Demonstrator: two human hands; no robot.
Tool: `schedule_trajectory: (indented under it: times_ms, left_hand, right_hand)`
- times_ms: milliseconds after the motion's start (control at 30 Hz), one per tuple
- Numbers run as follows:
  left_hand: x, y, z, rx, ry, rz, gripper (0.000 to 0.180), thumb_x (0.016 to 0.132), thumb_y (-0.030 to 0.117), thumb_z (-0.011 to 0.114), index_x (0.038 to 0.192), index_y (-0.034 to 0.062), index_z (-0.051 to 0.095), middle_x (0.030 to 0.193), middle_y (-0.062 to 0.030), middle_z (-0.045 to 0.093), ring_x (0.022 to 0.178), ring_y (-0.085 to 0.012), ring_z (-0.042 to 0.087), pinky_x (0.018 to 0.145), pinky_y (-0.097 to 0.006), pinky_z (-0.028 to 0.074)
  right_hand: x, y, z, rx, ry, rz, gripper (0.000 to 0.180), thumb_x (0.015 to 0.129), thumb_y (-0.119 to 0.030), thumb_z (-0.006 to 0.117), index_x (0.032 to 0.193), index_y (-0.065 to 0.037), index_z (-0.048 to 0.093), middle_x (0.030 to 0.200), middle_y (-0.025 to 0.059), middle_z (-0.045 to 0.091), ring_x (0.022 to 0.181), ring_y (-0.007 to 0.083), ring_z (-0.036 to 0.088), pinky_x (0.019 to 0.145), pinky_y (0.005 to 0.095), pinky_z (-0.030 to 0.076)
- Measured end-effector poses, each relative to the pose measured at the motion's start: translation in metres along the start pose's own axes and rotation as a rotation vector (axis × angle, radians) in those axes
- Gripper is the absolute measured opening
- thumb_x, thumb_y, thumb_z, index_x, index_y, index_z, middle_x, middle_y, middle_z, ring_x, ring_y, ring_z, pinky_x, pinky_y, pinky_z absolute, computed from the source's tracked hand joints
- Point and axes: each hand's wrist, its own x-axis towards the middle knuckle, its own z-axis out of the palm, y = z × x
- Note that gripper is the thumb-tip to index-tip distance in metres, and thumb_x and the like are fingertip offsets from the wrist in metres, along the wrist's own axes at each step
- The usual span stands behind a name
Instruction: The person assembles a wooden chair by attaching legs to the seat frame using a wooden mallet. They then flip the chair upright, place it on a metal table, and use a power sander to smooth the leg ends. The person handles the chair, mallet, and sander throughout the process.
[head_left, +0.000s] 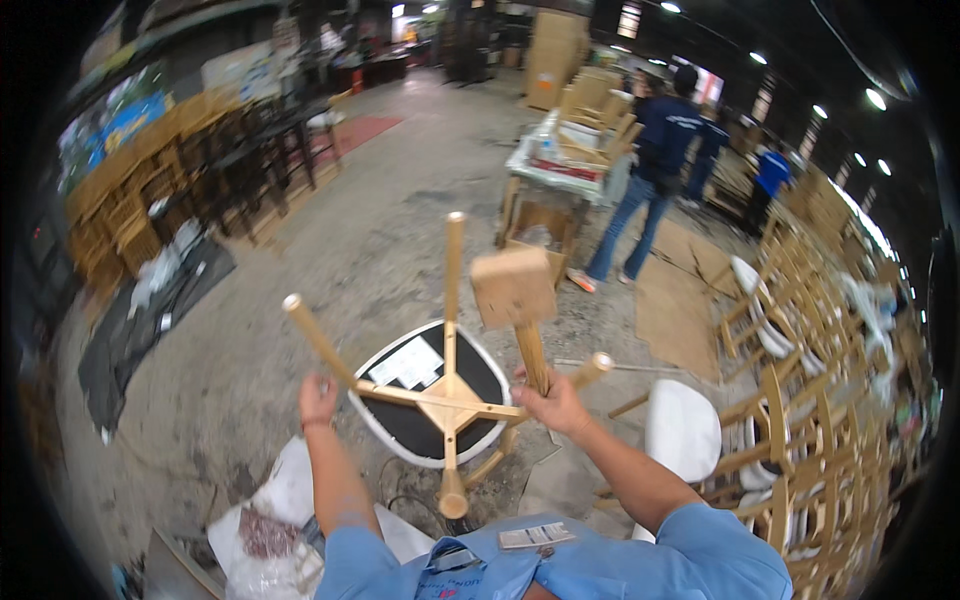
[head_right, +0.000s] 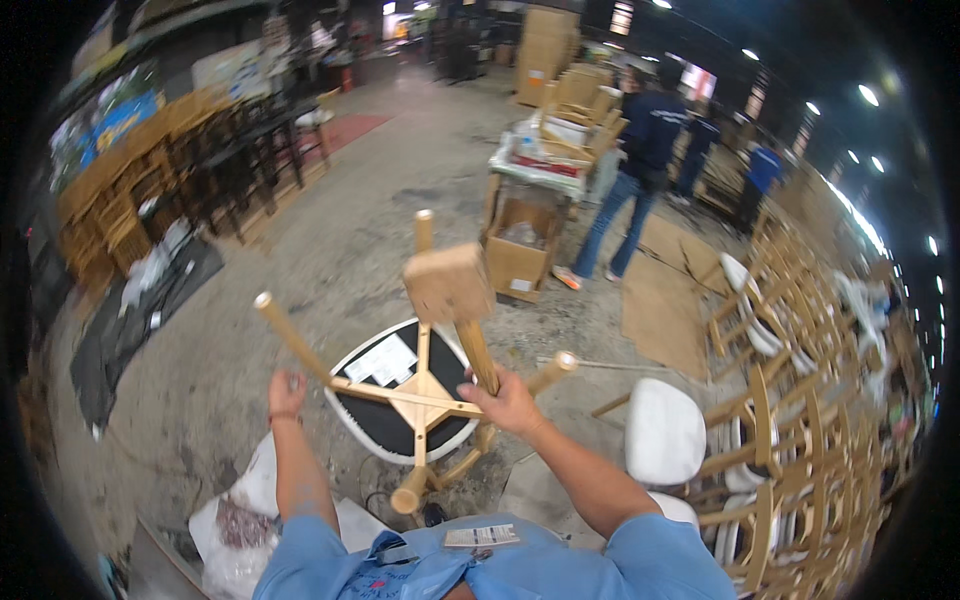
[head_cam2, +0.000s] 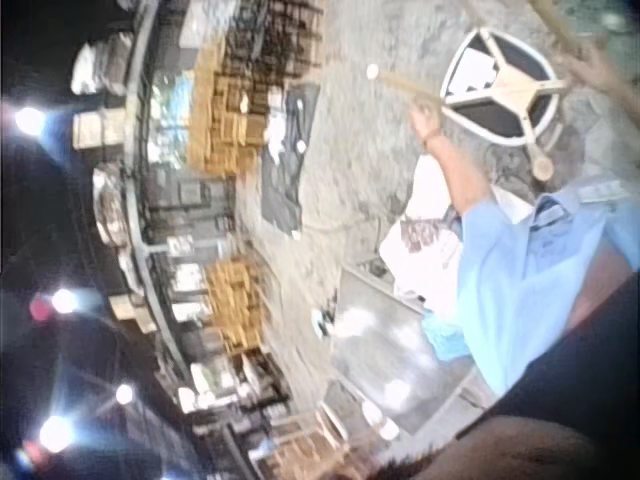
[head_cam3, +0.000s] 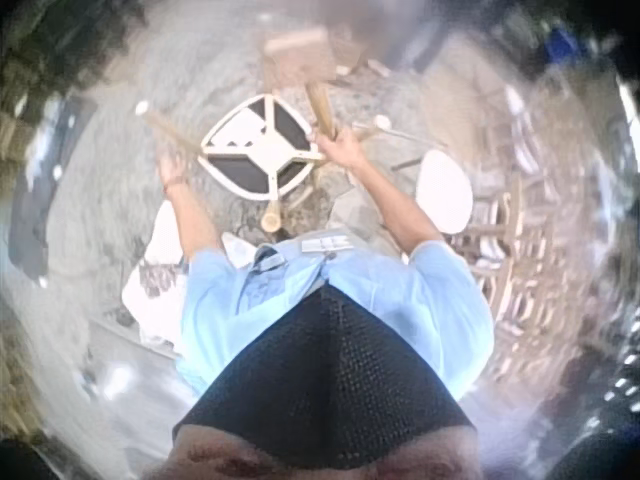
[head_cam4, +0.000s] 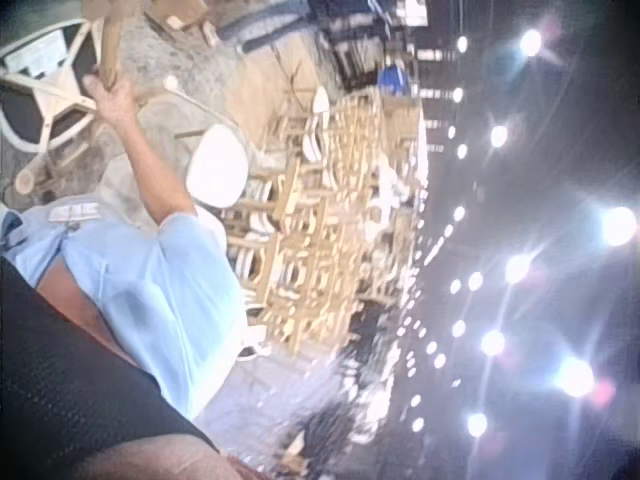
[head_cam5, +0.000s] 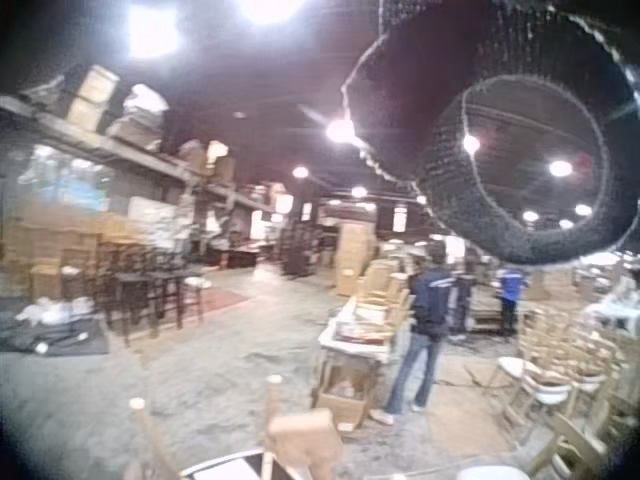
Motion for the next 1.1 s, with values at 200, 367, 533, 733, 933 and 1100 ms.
schedule_trajectory:
  times_ms: [200, 367, 533, 733, 933, 1100]
  left_hand:
    - [-0.124, 0.080, -0.016, -1.495, -0.115, -0.850, 0.020, 0.097, 0.013, 0.049, 0.105, -0.0022, 0.059, 0.102, -0.0179, 0.062, 0.094, -0.0248, 0.063, 0.077, -0.035, 0.055]
    - [-0.263, 0.135, -0.038, -0.781, -0.339, -0.771, 0.015, 0.098, 0.012, 0.045, 0.092, 0.0004, 0.052, 0.085, -0.0170, 0.064, 0.064, -0.0227, 0.064, 0.057, -0.034, 0.057]
    - [-0.334, 0.298, -0.058, -0.827, -0.778, -0.593, 0.024, 0.096, 0.021, 0.058, 0.109, 0.0013, 0.058, 0.074, -0.0042, 0.060, 0.060, -0.0123, 0.059, 0.051, -0.027, 0.050]
    - [-0.343, 0.390, -0.067, -0.940, -0.885, -0.244, 0.025, 0.099, 0.012, 0.051, 0.120, -0.0003, 0.054, 0.081, -0.0030, 0.060, 0.066, -0.0093, 0.056, 0.060, -0.023, 0.046]
    - [-0.342, 0.392, -0.103, -0.860, -0.843, -0.147, 0.028, 0.096, 0.009, 0.054, 0.122, -0.0019, 0.053, 0.086, -0.0048, 0.061, 0.069, -0.0097, 0.055, 0.062, -0.025, 0.047]
    - [-0.364, 0.363, -0.106, -0.980, -0.592, -0.305, 0.026, 0.095, 0.016, 0.060, 0.116, -0.0006, 0.059, 0.090, -0.0052, 0.064, 0.074, -0.0091, 0.057, 0.065, -0.026, 0.048]
  right_hand:
    - [-0.115, 0.078, -0.070, -0.149, 0.168, 0.179, 0.026, 0.087, -0.029, 0.074, 0.092, -0.006, 0.062, 0.065, -0.0030, 0.053, 0.058, 0.0066, 0.050, 0.052, 0.0256, 0.042]
    - [-0.202, 0.108, -0.096, 0.087, 0.057, 0.286, 0.030, 0.085, -0.031, 0.074, 0.098, -0.006, 0.065, 0.076, 0.0023, 0.063, 0.069, 0.0121, 0.058, 0.064, 0.0301, 0.047]
    - [-0.250, 0.105, -0.083, 0.167, 0.010, 0.147, 0.024, 0.085, -0.027, 0.075, 0.087, -0.007, 0.063, 0.067, -0.0022, 0.057, 0.057, 0.0089, 0.052, 0.053, 0.0275, 0.043]
    - [-0.263, 0.102, -0.077, 0.208, -0.060, 0.116, 0.029, 0.086, -0.026, 0.070, 0.104, -0.003, 0.067, 0.089, 0.0069, 0.071, 0.082, 0.0158, 0.065, 0.075, 0.0320, 0.050]
    - [-0.271, 0.081, -0.070, 0.278, -0.122, 0.073, 0.016, 0.086, -0.019, 0.071, 0.090, -0.006, 0.063, 0.077, 0.0004, 0.064, 0.071, 0.0087, 0.059, 0.064, 0.0267, 0.048]
    - [-0.267, 0.049, -0.048, 0.234, -0.178, 0.343, 0.016, 0.085, -0.021, 0.070, 0.084, -0.007, 0.062, 0.067, 0.0023, 0.058, 0.046, 0.0074, 0.048, 0.039, 0.0273, 0.036]
